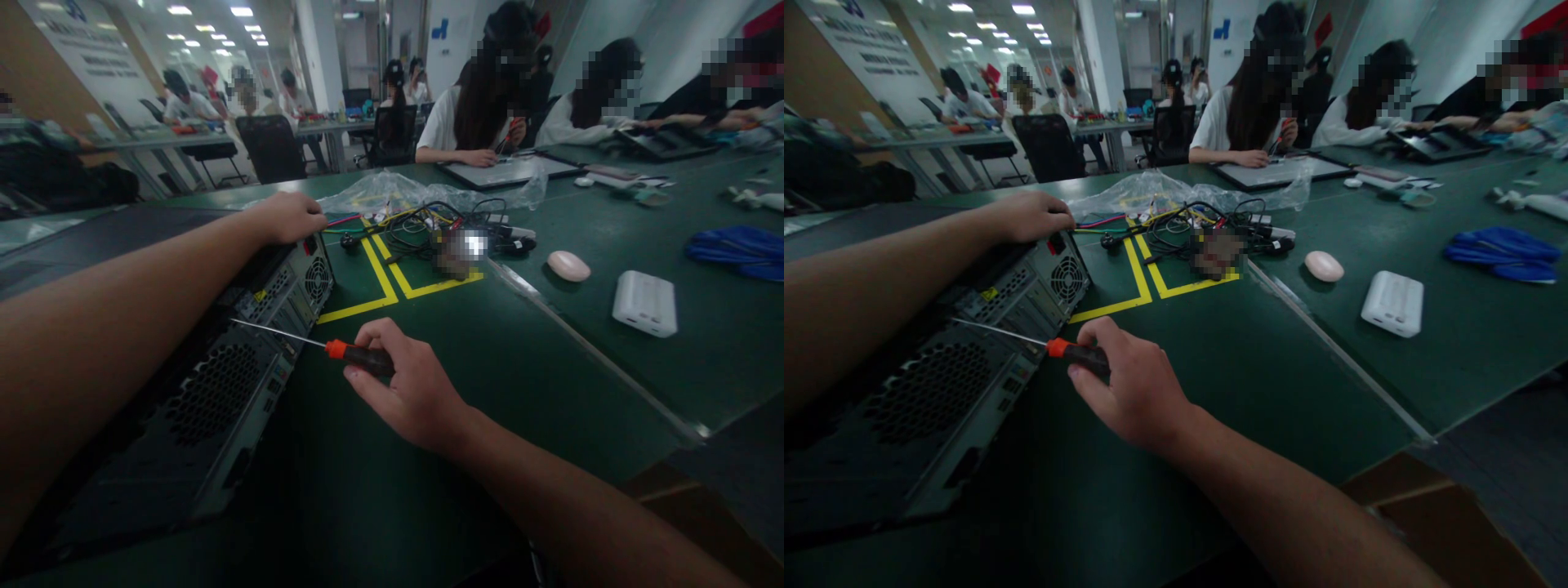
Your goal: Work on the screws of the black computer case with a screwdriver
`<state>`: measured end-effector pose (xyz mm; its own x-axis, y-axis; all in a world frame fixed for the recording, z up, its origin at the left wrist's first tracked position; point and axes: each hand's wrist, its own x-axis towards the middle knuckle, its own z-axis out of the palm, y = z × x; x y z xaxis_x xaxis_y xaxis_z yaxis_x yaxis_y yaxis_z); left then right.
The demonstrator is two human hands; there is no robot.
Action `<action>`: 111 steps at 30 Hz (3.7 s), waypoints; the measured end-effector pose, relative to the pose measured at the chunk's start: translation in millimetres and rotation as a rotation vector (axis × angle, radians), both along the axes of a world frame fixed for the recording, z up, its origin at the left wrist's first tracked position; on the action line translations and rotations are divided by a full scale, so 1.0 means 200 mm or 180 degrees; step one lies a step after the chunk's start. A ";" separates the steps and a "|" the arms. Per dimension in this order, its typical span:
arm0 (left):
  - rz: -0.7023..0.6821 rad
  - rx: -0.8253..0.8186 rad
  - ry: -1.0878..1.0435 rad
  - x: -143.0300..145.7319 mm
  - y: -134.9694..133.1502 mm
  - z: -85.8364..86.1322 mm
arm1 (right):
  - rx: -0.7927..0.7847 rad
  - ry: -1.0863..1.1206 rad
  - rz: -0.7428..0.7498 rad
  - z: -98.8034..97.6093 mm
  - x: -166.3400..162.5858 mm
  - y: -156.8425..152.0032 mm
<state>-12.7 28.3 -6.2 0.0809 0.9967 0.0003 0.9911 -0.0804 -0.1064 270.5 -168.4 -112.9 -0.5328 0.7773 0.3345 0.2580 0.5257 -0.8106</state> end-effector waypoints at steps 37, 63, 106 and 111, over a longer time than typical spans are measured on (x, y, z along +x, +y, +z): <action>-0.0008 -0.0043 -0.0026 0.01 -0.01 0.01 | -0.0272 -0.0210 0.0245 0.02 -0.01 0.00; -0.0053 0.0025 -0.0042 0.00 0.00 0.01 | -0.0062 -0.0254 0.0197 0.01 0.00 0.01; 0.0150 0.0009 0.0124 0.03 -0.02 0.01 | -0.0185 -0.0172 0.0211 0.03 0.00 0.00; 0.0064 0.0050 0.0029 0.01 -0.01 0.00 | -0.0227 -0.0209 0.0225 0.02 0.00 0.00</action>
